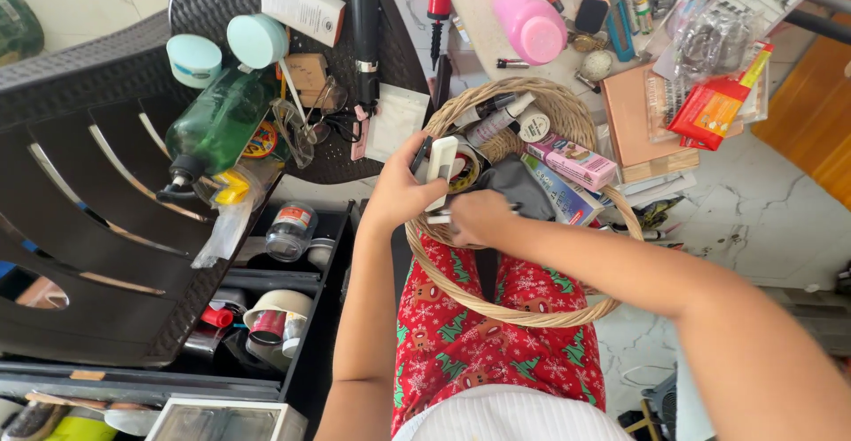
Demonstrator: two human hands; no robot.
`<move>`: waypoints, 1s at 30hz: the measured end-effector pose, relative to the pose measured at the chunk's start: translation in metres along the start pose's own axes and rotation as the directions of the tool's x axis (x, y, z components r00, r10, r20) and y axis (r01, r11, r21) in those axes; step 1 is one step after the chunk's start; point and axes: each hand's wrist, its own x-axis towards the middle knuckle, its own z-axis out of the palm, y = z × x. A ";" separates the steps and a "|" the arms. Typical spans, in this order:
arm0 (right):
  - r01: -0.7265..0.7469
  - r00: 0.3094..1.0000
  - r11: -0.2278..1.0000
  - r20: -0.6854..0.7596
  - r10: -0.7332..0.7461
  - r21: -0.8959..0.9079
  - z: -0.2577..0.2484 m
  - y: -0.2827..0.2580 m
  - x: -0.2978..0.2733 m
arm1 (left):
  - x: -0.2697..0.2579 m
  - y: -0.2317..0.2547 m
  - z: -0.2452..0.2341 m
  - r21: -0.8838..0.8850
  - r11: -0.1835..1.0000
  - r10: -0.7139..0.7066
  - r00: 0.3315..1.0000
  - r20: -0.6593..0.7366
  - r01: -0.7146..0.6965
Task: The person picks up several small containers, electronic accessories, and batteries from a table by hand and places them into a wicker basket.
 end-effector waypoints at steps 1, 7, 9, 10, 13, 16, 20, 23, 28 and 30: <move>0.053 0.998 0.998 -0.038 -0.052 0.044 -0.010 0.011 -0.015 | 0.000 0.000 0.000 -0.009 1.000 -0.007 1.000 -0.012 0.006; 0.160 0.987 0.937 -0.019 -0.163 0.312 -0.057 0.058 -0.055 | 0.005 -0.008 -0.005 -0.072 0.997 -0.003 0.999 -0.040 0.000; 0.152 0.986 0.895 0.000 -0.168 0.419 -0.062 0.071 -0.063 | 0.006 -0.015 -0.006 -0.024 0.998 0.063 0.998 -0.029 -0.064; 0.101 0.993 0.866 0.009 -0.121 0.489 -0.062 0.078 -0.066 | 0.007 -0.020 -0.008 -0.026 0.998 0.059 0.998 -0.035 -0.060; -0.001 1.000 0.789 0.003 -0.001 0.615 -0.053 0.100 -0.074 | 0.011 -0.028 -0.007 0.020 0.999 0.038 0.999 0.004 -0.038; 0.003 0.993 0.707 -0.088 0.084 0.708 -0.041 0.120 -0.074 | 0.015 -0.030 -0.004 0.090 0.989 -0.130 0.980 0.148 0.117; 0.059 0.943 0.621 -0.247 0.221 0.781 -0.034 0.138 -0.078 | 0.026 -0.029 0.012 0.274 0.953 -0.225 0.912 0.343 0.132; 0.063 0.884 0.424 -0.248 0.396 0.903 -0.034 0.140 -0.084 | 0.040 -0.036 0.030 0.280 0.952 -0.234 0.875 0.423 0.119; 0.177 0.711 0.548 -0.491 0.503 0.818 -0.025 0.129 -0.076 | 0.059 -0.052 0.053 0.200 0.979 -0.126 0.896 0.427 0.042; 0.189 0.714 0.527 -0.484 0.505 0.829 -0.018 0.125 -0.074 | 0.059 -0.059 0.062 0.031 0.984 -0.171 0.885 0.432 0.175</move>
